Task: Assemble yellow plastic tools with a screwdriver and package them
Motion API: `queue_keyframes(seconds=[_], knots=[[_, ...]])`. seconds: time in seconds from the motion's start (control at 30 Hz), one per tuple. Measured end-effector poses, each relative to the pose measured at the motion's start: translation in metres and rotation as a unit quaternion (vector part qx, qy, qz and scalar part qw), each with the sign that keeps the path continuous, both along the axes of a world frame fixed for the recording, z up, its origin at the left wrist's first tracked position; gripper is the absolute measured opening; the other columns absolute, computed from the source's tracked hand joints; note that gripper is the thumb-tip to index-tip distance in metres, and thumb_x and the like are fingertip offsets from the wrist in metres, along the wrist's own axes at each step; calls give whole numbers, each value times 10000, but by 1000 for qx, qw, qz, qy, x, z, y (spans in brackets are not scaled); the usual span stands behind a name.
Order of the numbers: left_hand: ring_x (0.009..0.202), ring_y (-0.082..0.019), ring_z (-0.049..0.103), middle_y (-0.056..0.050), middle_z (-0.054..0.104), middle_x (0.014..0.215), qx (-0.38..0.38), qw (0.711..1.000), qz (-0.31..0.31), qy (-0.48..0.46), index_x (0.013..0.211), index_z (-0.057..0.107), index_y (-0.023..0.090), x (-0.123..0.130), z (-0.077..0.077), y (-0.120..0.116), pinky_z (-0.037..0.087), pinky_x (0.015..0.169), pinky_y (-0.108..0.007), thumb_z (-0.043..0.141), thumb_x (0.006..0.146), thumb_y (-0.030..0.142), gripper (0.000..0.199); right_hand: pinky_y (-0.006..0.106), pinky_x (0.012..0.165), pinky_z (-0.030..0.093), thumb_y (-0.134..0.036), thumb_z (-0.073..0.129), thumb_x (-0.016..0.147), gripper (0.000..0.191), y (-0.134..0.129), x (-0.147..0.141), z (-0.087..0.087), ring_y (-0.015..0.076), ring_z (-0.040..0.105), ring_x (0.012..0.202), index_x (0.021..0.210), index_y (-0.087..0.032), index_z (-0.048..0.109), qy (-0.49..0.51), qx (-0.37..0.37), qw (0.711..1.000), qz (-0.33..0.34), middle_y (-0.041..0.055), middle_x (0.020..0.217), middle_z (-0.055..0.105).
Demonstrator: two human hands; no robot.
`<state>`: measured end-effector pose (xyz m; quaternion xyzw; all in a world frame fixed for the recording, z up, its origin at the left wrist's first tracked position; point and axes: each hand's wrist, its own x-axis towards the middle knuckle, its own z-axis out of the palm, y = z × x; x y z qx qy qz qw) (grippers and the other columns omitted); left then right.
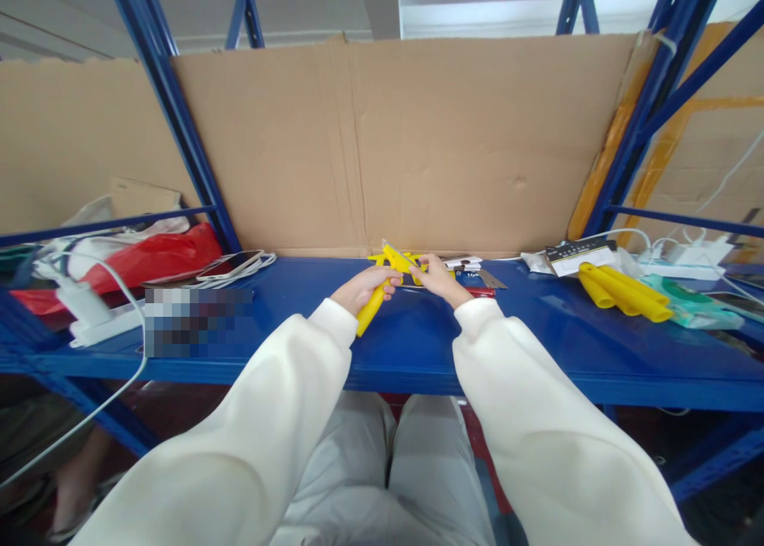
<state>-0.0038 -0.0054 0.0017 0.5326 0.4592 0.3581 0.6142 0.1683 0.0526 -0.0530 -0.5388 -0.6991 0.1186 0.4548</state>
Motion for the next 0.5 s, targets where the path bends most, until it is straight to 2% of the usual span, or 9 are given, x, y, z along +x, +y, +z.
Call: queue_keyframes(seconds=[0.1,0.2,0.27,0.33,0.4,0.5], knots=[[356,-43,308,86,400,484,6,1000,16,-2,761,452,190,-1,-2,4,238,386,-157,442,931,47,222,386,905,528,-389,591,911,267,-4,8,10,231,654,1045,1070,-180,635,-25,2,1000,-18,145,1151,699],[357,-39,308,86,393,483,11,999,38,-4,725,424,192,-3,-7,10,233,386,-156,437,918,22,258,353,857,527,-356,608,886,194,-9,28,22,227,676,943,955,-190,680,-107,0,994,-34,117,1020,744],[359,-39,310,86,390,482,8,999,50,0,712,414,194,-5,-9,12,237,390,-157,440,908,8,271,321,765,522,-373,644,847,184,-13,45,27,221,677,819,808,-199,689,-177,-43,983,-30,88,859,752],[362,-40,310,85,391,482,5,998,59,8,704,414,193,-5,-10,13,240,395,-162,447,908,8,278,294,682,502,-438,672,807,256,-16,61,29,205,659,719,721,-197,685,-228,-102,968,9,65,744,736],[367,-44,314,81,395,484,-1,997,69,17,706,424,189,-6,-9,12,242,399,-167,447,916,12,275,286,641,488,-492,698,759,303,-19,73,27,200,647,686,674,-202,685,-254,-144,955,44,46,699,724],[374,-49,323,76,403,486,-12,996,82,26,721,444,182,-6,-7,10,241,403,-169,438,927,15,265,297,629,484,-493,760,674,291,-20,82,23,208,642,672,646,-212,689,-269,-173,946,49,39,702,726]])
